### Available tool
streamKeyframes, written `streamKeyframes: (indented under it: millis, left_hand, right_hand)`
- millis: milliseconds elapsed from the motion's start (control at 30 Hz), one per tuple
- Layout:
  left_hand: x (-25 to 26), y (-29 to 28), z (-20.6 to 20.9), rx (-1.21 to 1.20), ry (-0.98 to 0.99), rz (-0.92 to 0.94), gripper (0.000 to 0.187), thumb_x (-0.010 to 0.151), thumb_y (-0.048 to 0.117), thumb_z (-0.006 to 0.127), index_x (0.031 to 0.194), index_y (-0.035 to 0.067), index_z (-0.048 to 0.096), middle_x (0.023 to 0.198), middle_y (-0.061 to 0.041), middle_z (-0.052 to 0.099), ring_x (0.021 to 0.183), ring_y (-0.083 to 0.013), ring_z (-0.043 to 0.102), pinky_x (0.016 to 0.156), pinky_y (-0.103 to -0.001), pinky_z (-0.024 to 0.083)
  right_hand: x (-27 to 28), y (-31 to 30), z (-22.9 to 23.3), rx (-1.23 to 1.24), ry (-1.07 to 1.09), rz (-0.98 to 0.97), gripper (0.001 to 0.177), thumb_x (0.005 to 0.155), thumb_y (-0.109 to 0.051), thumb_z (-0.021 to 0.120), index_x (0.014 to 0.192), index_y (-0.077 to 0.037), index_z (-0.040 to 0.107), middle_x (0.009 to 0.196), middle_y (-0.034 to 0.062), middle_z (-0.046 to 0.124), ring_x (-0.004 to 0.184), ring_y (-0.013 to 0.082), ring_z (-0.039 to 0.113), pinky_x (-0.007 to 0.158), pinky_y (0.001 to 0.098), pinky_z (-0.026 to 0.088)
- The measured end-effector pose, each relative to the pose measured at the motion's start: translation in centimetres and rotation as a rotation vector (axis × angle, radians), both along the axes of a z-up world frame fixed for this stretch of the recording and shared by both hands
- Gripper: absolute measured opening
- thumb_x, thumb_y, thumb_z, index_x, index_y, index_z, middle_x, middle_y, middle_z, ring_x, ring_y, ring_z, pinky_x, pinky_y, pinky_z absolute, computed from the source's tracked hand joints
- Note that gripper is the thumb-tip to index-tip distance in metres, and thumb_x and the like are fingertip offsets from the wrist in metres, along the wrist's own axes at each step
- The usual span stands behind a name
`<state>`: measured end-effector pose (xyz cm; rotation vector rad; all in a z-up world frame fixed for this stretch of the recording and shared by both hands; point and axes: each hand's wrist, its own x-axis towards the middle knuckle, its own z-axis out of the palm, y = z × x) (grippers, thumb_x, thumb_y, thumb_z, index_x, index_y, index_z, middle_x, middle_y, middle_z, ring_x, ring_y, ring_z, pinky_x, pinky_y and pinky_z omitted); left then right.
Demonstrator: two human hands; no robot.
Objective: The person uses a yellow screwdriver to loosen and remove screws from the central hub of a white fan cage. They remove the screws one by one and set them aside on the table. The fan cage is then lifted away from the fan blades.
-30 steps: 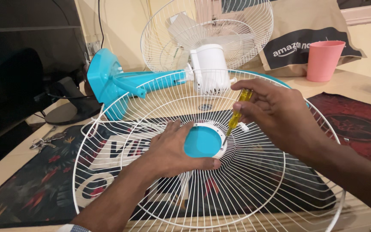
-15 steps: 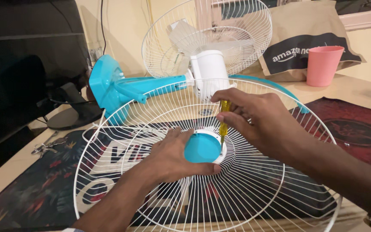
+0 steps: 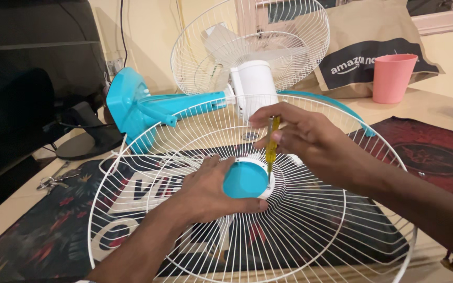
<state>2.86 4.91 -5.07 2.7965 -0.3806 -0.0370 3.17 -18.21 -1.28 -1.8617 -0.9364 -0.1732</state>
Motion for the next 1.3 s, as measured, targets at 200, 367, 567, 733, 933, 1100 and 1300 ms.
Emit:
streamKeyframes:
  millis: [200, 367, 567, 733, 933, 1100, 1300]
  left_hand:
    - [0.4, 0.1, -0.4, 0.013, -0.026, 0.034, 0.132, 0.055, 0.086, 0.073, 0.156, 0.01, 0.035, 0.156, -0.026, 0.032, 0.149, -0.0422, 0.029, 0.116, -0.061, 0.028]
    - [-0.1, 0.1, 0.1, -0.006, -0.039, 0.026, 0.126, 0.053, 0.083, 0.074, 0.151, 0.009, 0.044, 0.151, -0.024, 0.042, 0.145, -0.0406, 0.038, 0.115, -0.057, 0.034]
    - [-0.5, -0.3, 0.7, -0.003, -0.004, 0.029, 0.116, 0.052, 0.081, 0.073, 0.145, 0.015, 0.052, 0.142, -0.022, 0.051, 0.138, -0.039, 0.046, 0.112, -0.054, 0.041]
    - [-0.5, -0.3, 0.9, 0.0, -0.032, -0.001, 0.108, 0.054, 0.08, 0.075, 0.138, 0.014, 0.058, 0.138, -0.022, 0.055, 0.136, -0.0387, 0.047, 0.111, -0.052, 0.042]
    - [-0.7, -0.3, 1.1, 0.012, -0.017, -0.007, 0.105, 0.055, 0.08, 0.074, 0.137, 0.017, 0.059, 0.137, -0.02, 0.058, 0.136, -0.038, 0.047, 0.111, -0.051, 0.042]
    - [-0.8, -0.3, 0.9, 0.007, -0.002, 0.052, 0.11, 0.051, 0.082, 0.075, 0.141, 0.021, 0.058, 0.135, -0.019, 0.055, 0.134, -0.0365, 0.05, 0.108, -0.053, 0.044]
    - [-0.9, 0.0, 0.4, -0.025, -0.048, 0.023, 0.11, 0.05, 0.083, 0.073, 0.141, 0.021, 0.06, 0.133, -0.02, 0.057, 0.132, -0.0374, 0.052, 0.107, -0.052, 0.045]
  right_hand:
    - [-0.5, 0.2, -0.2, -0.067, -0.263, -0.221, 0.045, 0.1, -0.024, 0.063, 0.144, -0.014, 0.059, 0.116, 0.0124, 0.055, 0.104, 0.0228, 0.065, 0.085, 0.0379, 0.06]
    - [-0.6, 0.5, 0.3, -0.063, -0.271, -0.442, 0.042, 0.089, -0.028, 0.073, 0.128, -0.014, 0.071, 0.099, 0.007, 0.07, 0.078, 0.0165, 0.067, 0.067, 0.0293, 0.058]
    - [0.5, 0.4, 0.6, -0.106, -0.294, -0.436, 0.047, 0.087, -0.023, 0.076, 0.131, -0.01, 0.067, 0.088, 0.0087, 0.068, 0.077, 0.0131, 0.065, 0.067, 0.0276, 0.058]
    - [1.0, 0.4, 0.7, 0.006, -0.212, -0.28, 0.037, 0.088, -0.011, 0.076, 0.116, 0.001, 0.056, 0.096, 0.0085, 0.067, 0.085, 0.0121, 0.066, 0.072, 0.0269, 0.058]
    - [0.6, 1.0, 2.2, -0.087, -0.245, -0.171, 0.032, 0.087, -0.01, 0.074, 0.112, 0.0, 0.057, 0.097, 0.0073, 0.071, 0.089, 0.0123, 0.07, 0.078, 0.0276, 0.06]
    - [1.2, 1.8, 3.7, -0.303, -0.315, -0.299, 0.034, 0.083, -0.015, 0.074, 0.109, -0.002, 0.057, 0.085, 0.0061, 0.074, 0.078, 0.0138, 0.073, 0.069, 0.0323, 0.059]
    - [2.2, 2.7, 1.7, -0.174, -0.406, -0.267, 0.032, 0.088, -0.014, 0.073, 0.113, 0.0, 0.059, 0.091, 0.0106, 0.072, 0.081, 0.0157, 0.068, 0.071, 0.0325, 0.058]
